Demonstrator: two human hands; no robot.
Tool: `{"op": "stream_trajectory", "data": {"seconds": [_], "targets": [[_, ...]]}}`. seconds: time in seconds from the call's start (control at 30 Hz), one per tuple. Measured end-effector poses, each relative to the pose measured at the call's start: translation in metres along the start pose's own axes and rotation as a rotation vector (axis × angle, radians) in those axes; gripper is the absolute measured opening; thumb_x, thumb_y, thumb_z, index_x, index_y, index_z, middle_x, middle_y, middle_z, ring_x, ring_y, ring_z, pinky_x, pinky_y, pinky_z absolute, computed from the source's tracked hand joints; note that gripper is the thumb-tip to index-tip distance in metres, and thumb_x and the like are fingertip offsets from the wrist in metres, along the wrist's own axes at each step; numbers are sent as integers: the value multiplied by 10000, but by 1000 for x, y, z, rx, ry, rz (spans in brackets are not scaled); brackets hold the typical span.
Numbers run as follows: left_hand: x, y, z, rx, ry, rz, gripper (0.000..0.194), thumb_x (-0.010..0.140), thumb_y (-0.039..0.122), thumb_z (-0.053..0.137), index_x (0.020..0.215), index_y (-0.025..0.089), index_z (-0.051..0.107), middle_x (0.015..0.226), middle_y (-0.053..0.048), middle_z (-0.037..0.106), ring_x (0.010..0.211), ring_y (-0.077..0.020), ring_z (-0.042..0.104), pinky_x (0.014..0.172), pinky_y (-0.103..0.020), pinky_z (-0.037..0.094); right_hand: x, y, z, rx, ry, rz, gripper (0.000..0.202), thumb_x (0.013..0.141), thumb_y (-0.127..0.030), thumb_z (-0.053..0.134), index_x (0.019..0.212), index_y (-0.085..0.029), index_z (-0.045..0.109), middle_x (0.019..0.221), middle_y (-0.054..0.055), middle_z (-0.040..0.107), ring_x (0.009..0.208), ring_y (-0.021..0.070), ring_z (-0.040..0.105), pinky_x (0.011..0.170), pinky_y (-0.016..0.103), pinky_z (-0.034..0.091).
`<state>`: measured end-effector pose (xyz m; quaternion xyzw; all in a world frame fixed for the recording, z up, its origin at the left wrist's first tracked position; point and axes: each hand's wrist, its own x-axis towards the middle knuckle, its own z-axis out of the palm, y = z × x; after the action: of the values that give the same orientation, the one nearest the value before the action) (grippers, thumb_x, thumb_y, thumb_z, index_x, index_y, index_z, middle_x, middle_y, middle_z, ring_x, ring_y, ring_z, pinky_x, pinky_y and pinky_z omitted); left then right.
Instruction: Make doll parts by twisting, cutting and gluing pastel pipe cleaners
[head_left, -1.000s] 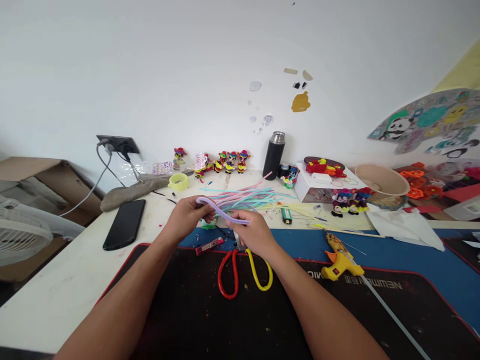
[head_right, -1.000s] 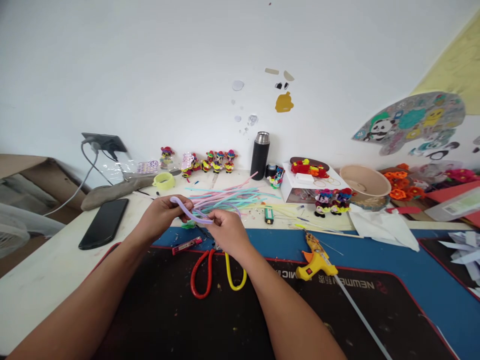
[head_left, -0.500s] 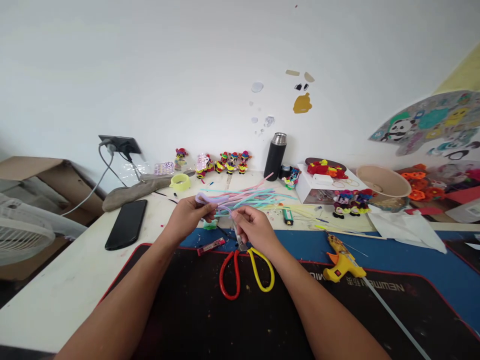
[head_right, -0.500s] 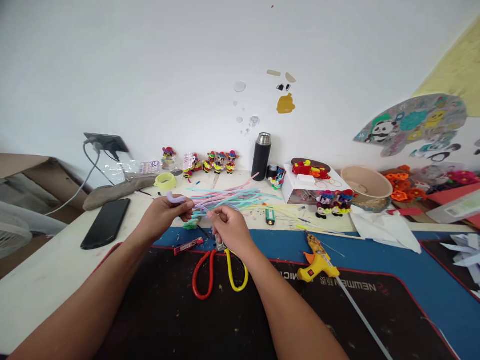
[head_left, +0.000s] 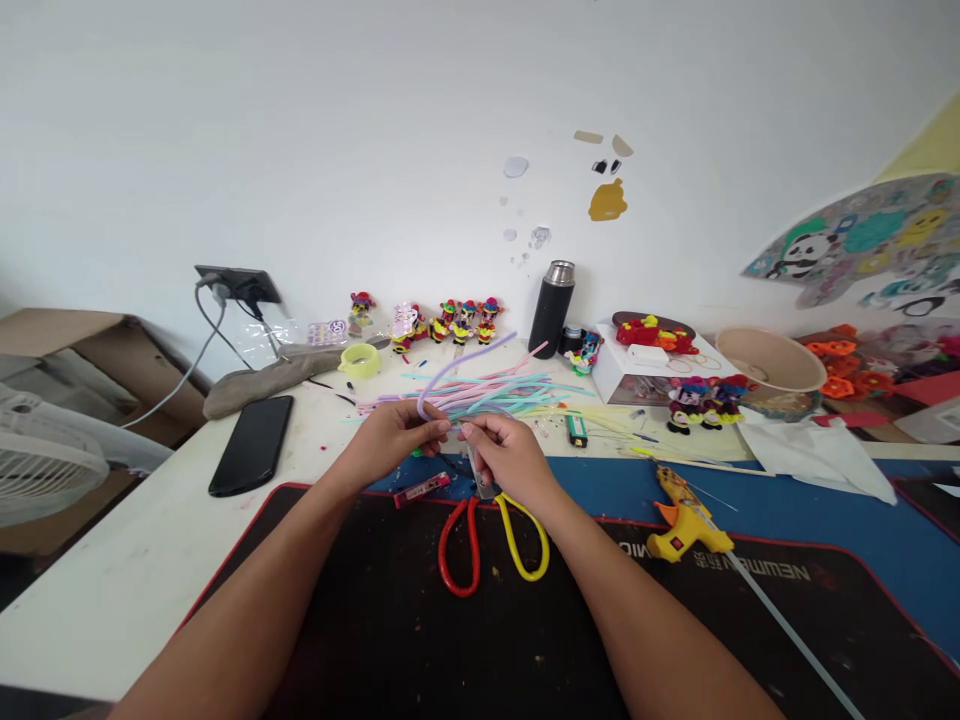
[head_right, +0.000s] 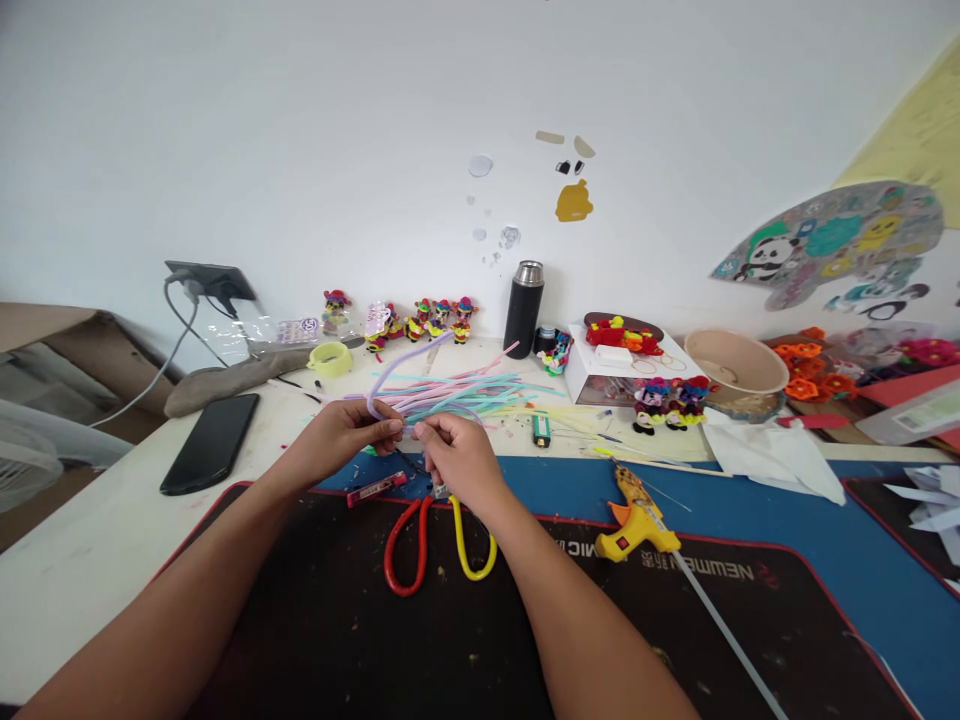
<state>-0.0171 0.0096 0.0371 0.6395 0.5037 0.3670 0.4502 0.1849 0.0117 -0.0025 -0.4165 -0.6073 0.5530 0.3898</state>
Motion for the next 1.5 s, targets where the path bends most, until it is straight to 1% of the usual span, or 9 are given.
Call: {"op": "stream_trajectory", "data": {"seconds": [0.23,0.4,0.53,0.7,0.93,1.13,1.23,1.37,1.5], "targets": [[1,-4,-4,50,17,6,334,789,521,747,778,188,714,649,-16,696,598,-186,646,601,-284,528,1,-3,0,17,-6,9,272,937,-473,628,905,-205,667,579,-38,580,386,103,502,401,223,375],[-1,0,-1,57,-47,-14,311,772,501,744,764,191,730,686,-30,725,578,-194,649,590,-297,535,1,-3,0,7,27,12,268,946,-454,610,891,-201,676,536,-48,555,372,104,486,393,220,373],[-3,-1,2,141,-66,32,249,798,430,711,791,187,765,700,-27,731,625,-197,652,610,-280,517,-1,-3,1,-18,18,-19,279,949,-464,610,861,-207,675,517,-51,544,370,107,476,404,228,379],[-3,-6,4,241,-50,118,170,804,333,674,831,208,787,772,-12,755,705,-195,651,661,-269,486,-1,-2,2,-34,18,-40,273,959,-451,593,861,-212,681,473,-57,508,360,117,463,413,240,374],[-2,-4,8,316,44,131,197,848,362,642,810,195,740,776,-16,731,746,-200,623,693,-280,455,-2,-5,4,-124,28,-25,267,942,-452,620,800,-231,665,476,-59,492,351,125,476,397,252,340],[-2,-5,9,391,89,168,191,863,349,634,795,194,722,751,-13,706,722,-189,604,670,-277,431,-2,-5,4,-42,9,12,278,942,-447,610,774,-229,650,412,-63,470,331,130,457,392,248,326],[-2,-2,5,334,84,166,203,860,366,656,794,184,719,739,-13,690,701,-174,586,664,-271,432,0,-4,2,15,-1,29,297,930,-462,622,761,-219,640,386,-74,446,318,120,438,394,235,313],[-3,2,-2,101,31,90,292,834,454,703,811,163,713,689,-9,647,644,-157,561,615,-260,448,0,-6,1,29,-24,35,302,933,-450,610,768,-201,654,373,-75,448,302,103,413,389,223,294],[-3,0,-4,82,24,66,329,822,492,725,822,163,731,700,-15,662,650,-160,573,615,-261,460,0,-8,0,24,-25,25,302,929,-448,611,771,-197,664,374,-76,445,303,99,410,385,219,280]]}}
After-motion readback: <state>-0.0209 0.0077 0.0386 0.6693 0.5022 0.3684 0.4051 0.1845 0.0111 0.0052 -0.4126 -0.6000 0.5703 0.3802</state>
